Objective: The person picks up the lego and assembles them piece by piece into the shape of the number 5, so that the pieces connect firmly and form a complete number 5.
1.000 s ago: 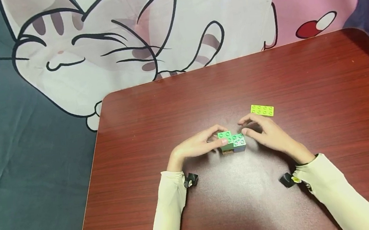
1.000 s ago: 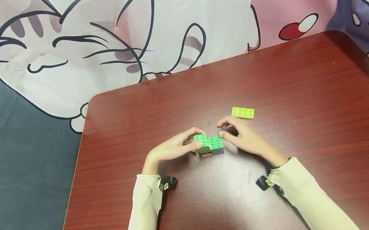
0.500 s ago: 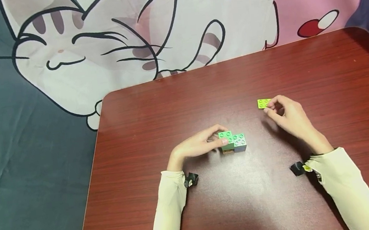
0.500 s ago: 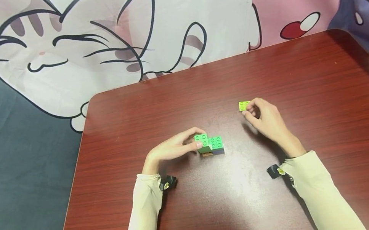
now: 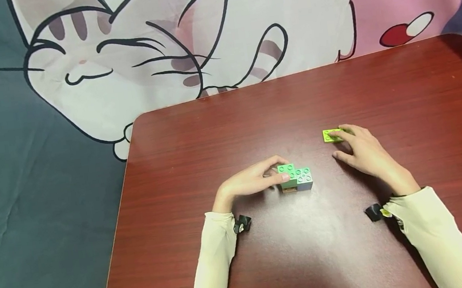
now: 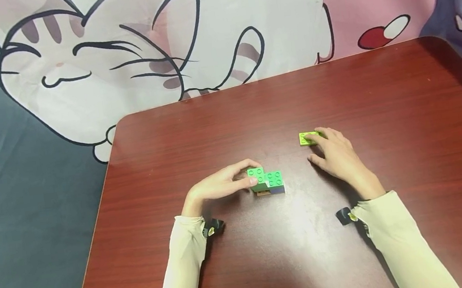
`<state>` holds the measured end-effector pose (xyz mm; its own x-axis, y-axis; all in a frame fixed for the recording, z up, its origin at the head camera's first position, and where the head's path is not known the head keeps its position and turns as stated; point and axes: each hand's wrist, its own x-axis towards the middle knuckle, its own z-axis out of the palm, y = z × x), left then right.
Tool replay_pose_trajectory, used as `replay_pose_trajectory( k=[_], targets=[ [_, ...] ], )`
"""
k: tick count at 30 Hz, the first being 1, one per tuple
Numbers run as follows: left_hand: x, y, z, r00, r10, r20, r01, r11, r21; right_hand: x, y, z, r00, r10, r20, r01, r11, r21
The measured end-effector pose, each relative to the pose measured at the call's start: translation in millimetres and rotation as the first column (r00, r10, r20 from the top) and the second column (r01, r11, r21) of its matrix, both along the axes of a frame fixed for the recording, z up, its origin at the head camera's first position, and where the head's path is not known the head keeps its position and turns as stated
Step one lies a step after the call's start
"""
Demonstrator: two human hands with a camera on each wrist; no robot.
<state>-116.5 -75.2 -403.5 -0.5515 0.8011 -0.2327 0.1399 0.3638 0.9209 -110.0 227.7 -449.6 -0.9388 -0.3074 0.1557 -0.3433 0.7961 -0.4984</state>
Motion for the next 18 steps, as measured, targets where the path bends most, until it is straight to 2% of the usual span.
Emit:
replay_pose_trajectory(
  k=[3,9,14,18],
  targets=[
    [-0.1,0.5,0.3,1.0,0.002,0.0,-0.002,1.0,0.007,0.5,0.3,-0.2,0.998,-0.021,-0.059,0.02,1.0,-0.018],
    [1.5,-1.0,-0.3,1.0,0.0,0.01,0.0,1.0,0.014,2.9,0.2,0.3,0.998,-0.03,-0.05,0.03,0.999,-0.012],
    [1.7,-0.6,0.6,0.997,0.01,0.072,-0.011,1.0,0.009,5.9,-2.0,4.8,0.999,-0.025,-0.048,0.018,0.992,-0.124],
    [1.6,0.9,3.8,0.993,0.03,0.112,-0.031,0.999,0.007,8.7,-6.9,9.0,0.995,0.039,-0.096,-0.059,0.974,-0.219]
  ],
)
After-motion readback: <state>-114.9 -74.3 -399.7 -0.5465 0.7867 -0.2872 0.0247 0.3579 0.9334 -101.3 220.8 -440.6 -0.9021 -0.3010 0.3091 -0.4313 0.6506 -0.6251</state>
